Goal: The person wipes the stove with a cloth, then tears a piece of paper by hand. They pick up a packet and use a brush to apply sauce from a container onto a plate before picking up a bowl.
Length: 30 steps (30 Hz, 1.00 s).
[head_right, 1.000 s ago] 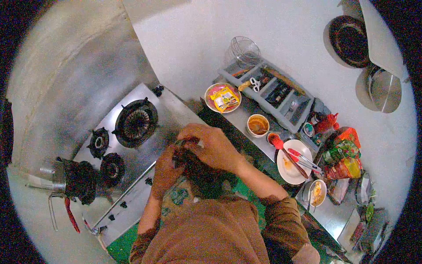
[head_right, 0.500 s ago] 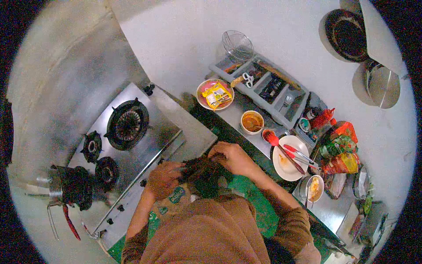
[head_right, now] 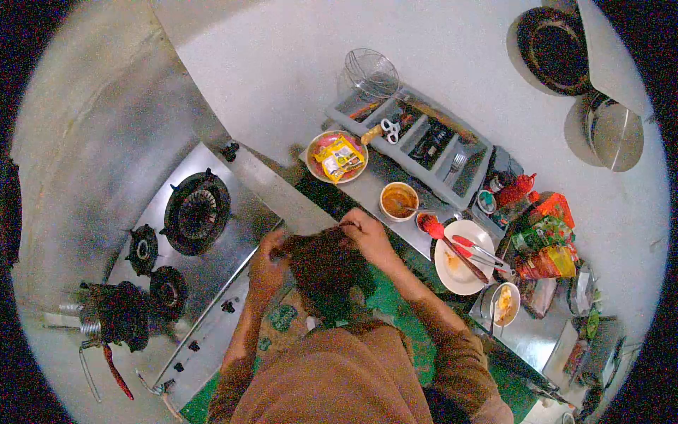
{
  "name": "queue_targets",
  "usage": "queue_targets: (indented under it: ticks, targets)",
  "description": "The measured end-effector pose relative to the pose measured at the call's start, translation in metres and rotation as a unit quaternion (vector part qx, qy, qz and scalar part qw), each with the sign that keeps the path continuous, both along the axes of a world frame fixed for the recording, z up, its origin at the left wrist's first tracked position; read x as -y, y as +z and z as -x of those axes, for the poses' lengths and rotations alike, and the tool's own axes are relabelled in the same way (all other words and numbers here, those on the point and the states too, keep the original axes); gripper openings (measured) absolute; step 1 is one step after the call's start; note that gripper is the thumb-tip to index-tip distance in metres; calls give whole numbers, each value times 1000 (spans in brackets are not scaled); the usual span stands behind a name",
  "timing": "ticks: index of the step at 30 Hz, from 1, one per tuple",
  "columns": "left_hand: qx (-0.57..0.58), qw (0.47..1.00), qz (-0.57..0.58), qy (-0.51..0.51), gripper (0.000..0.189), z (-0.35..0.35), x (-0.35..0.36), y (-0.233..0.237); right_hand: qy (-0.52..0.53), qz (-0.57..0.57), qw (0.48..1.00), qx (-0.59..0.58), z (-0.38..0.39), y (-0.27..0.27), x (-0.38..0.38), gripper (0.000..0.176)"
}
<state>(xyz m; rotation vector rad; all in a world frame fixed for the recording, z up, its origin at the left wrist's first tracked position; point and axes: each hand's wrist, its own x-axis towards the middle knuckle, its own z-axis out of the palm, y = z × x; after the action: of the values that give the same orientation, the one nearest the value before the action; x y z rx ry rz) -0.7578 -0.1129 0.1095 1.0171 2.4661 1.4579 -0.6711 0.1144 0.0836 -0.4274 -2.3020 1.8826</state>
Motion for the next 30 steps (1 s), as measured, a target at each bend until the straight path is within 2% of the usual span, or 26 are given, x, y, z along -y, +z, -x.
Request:
queue_targets:
  ticks: [2,3,5,6,8,9,11,12,14,15,17,18,20,22,24,25,26,27,30]
  targets:
    - [27,995,-57,74,30,4,-8,11,-62,-13,998,-30,3,22,5,9]
    - [29,995,-54,73,30,7,-8,11,-63,-11,998,-29,1,28,5,9]
    - [-91,995,-34,12,30,14,-6,7,-64,92,992,-60,-3,34,4,10]
    - [-90,995,-34,11,30,14,-8,1,-66,92,992,-59,-4,27,1,10]
    - [-52,999,-13,9,26,9,-9,-20,-42,15,995,-93,-9,-5,-4,14]
    - [-49,999,-13,8,26,6,-9,-34,-43,15,995,-91,-12,-27,-5,14]
    - [-68,998,13,-13,25,-4,-6,-72,-45,-53,996,-62,-23,-77,-1,15]
    - [-34,999,25,-14,19,-12,-3,-89,-46,-50,996,-57,-29,-96,3,15]
    - [-3,999,52,-14,17,-28,4,-119,-4,-20,998,54,-42,-128,10,13]
    - [23,997,78,-10,14,-35,8,-134,-5,-17,998,58,-48,-142,14,13]
    - [54,993,107,-5,14,-43,18,-169,22,-33,993,107,-55,-162,20,12]
    - [80,988,133,2,13,-44,21,-182,27,-45,991,125,-55,-150,22,11]
    - [70,989,127,34,15,-44,24,-199,17,-39,992,123,-49,-160,21,11]
    - [60,989,120,68,17,-41,18,-189,8,-35,992,120,-39,-157,17,11]
    - [124,978,100,134,22,-23,-5,-163,-20,-17,992,124,-10,-144,5,12]
    - [125,978,102,134,22,-13,-16,-159,-51,-71,992,93,6,-156,0,12]
    - [109,980,41,161,24,-3,-27,-155,-83,-124,987,63,23,-173,-3,12]
    - [92,978,-21,187,26,5,-36,-152,-82,-123,987,63,41,-183,-7,12]
    - [97,964,17,246,31,19,-60,-130,-128,-62,990,17,78,-192,-6,15]
